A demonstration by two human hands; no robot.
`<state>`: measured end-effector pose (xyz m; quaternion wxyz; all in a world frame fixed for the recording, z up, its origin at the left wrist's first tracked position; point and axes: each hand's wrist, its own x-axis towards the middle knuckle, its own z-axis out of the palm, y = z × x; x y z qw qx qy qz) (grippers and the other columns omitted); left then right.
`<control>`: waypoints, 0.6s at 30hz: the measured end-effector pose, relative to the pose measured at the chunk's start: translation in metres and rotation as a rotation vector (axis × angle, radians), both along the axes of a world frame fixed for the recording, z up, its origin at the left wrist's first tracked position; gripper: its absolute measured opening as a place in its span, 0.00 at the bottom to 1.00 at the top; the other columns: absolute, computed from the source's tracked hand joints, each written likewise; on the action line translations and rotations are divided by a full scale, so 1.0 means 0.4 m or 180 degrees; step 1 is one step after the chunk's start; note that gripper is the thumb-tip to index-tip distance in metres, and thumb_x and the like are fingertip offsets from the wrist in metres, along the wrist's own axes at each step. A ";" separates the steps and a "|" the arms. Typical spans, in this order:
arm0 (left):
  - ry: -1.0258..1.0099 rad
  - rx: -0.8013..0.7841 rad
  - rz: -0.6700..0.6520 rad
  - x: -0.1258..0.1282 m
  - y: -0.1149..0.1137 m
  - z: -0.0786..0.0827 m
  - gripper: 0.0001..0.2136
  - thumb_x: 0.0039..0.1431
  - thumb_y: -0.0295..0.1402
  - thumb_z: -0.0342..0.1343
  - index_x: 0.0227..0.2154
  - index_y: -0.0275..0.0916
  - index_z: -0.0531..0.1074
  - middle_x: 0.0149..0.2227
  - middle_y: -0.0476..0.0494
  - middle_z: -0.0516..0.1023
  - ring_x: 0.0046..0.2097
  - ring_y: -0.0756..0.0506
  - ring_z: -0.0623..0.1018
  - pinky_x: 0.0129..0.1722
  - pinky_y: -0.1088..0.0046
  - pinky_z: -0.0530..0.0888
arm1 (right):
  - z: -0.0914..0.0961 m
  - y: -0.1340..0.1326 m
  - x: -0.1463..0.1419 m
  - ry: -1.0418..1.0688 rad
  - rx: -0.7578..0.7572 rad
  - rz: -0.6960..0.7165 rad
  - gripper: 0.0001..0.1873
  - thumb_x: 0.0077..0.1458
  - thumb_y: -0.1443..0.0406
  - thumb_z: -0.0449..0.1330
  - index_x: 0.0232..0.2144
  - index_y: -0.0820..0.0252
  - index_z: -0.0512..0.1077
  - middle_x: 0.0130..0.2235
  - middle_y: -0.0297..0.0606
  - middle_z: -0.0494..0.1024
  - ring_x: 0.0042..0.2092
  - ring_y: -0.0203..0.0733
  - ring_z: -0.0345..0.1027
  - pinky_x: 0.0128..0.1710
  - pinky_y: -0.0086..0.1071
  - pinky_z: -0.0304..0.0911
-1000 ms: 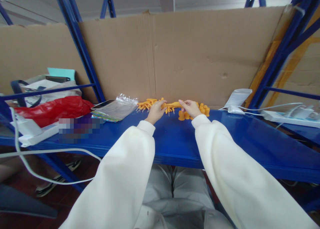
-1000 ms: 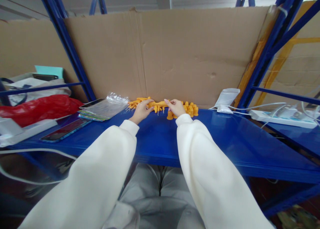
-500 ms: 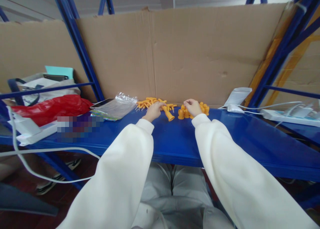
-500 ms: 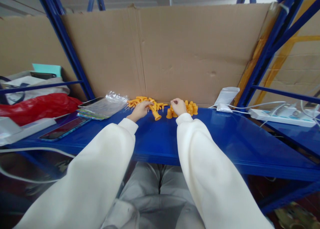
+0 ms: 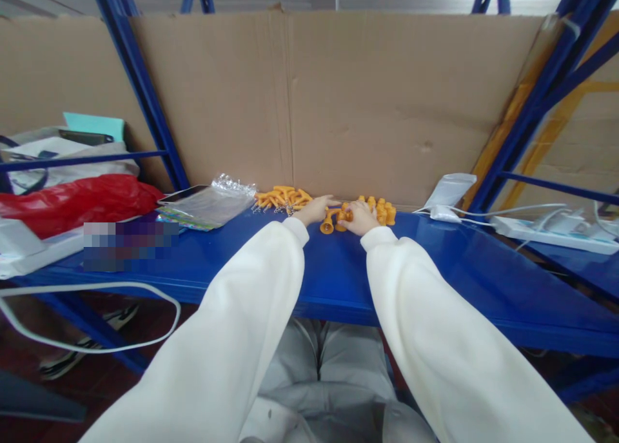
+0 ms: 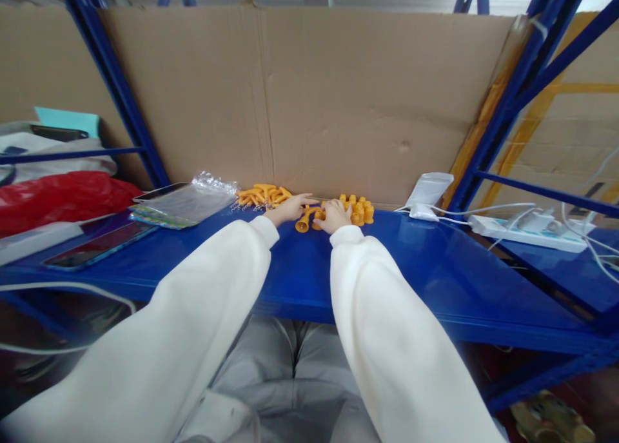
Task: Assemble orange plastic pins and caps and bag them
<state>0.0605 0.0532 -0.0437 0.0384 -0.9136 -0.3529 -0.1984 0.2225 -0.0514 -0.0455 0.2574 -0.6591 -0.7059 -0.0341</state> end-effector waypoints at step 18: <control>0.0576 0.0028 0.0980 -0.066 -0.029 -0.026 0.30 0.60 0.21 0.48 0.65 0.47 0.69 0.72 0.36 0.62 0.73 0.33 0.60 0.69 0.37 0.56 | -0.023 0.008 -0.007 0.0284 -0.0222 -0.0226 0.12 0.54 0.55 0.67 0.37 0.55 0.82 0.64 0.47 0.68 0.71 0.64 0.50 0.68 0.72 0.37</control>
